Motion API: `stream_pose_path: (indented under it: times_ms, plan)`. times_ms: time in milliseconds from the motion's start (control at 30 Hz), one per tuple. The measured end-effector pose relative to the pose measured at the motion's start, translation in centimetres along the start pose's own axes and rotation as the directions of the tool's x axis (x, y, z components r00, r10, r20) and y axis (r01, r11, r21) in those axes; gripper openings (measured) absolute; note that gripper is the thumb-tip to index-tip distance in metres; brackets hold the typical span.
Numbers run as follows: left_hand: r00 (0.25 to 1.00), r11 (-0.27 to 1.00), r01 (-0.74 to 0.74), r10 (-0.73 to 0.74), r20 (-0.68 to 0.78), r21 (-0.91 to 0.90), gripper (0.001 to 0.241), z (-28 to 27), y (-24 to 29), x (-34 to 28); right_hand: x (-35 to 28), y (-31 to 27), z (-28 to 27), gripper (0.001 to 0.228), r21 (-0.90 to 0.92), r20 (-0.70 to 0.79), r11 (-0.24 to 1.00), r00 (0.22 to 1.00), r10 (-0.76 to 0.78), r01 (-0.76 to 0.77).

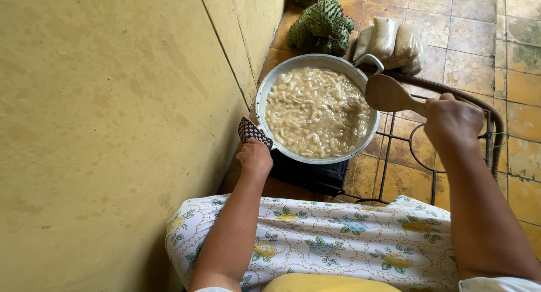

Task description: Stirring a thick mixture in a pot on a portable stove using a wooden spoon

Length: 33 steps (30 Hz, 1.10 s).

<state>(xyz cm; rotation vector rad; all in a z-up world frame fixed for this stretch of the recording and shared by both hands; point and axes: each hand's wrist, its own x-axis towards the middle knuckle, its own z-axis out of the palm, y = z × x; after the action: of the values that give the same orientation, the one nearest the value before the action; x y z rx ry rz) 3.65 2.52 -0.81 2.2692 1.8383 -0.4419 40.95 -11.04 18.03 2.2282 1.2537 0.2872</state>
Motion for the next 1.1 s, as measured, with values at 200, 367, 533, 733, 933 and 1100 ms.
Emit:
stream_pose_path:
  times_ms: [200, 367, 533, 733, 933, 1100]
  plan:
    - [0.994, 0.999, 0.038, -0.041, 0.100, 0.033, 0.068, -0.7, 0.8, 0.4, 0.7, -2.2, 2.7, 0.026, 0.076, 0.050, 0.997, 0.999, -0.002, -0.002]
    - [0.994, 0.998, 0.040, -0.044, 0.099, 0.042, 0.069, -0.4, 0.9, 0.6, -0.2, -3.4, 1.1, 0.026, 0.127, 0.090, 0.986, 0.989, -0.117, 0.105]
    - [0.994, 0.997, 0.059, -0.062, 0.094, 0.040, 0.071, 0.0, 1.0, 1.1, 0.0, -2.2, -0.9, 0.022, 0.144, -0.041, 0.983, 0.994, -0.104, 0.109]
    - [0.987, 1.000, 0.017, -0.019, 0.156, 0.013, 0.072, -0.6, 1.1, 1.0, -0.3, -1.4, -5.0, 0.027, -0.096, -0.022, 0.976, 0.980, -0.196, 0.193]
    - [0.983, 0.999, -0.025, 0.020, 0.183, 0.024, 0.074, -1.4, 1.0, 0.4, 1.4, -2.7, -4.5, 0.024, -0.150, 0.226, 0.941, 0.937, -0.265, 0.302]
    - [0.988, 1.000, -0.014, 0.018, 0.155, -0.027, 0.074, -2.0, 0.8, -0.1, 1.6, -3.3, -6.9, 0.026, 0.098, 0.354, 0.972, 0.906, -0.234, 0.213]
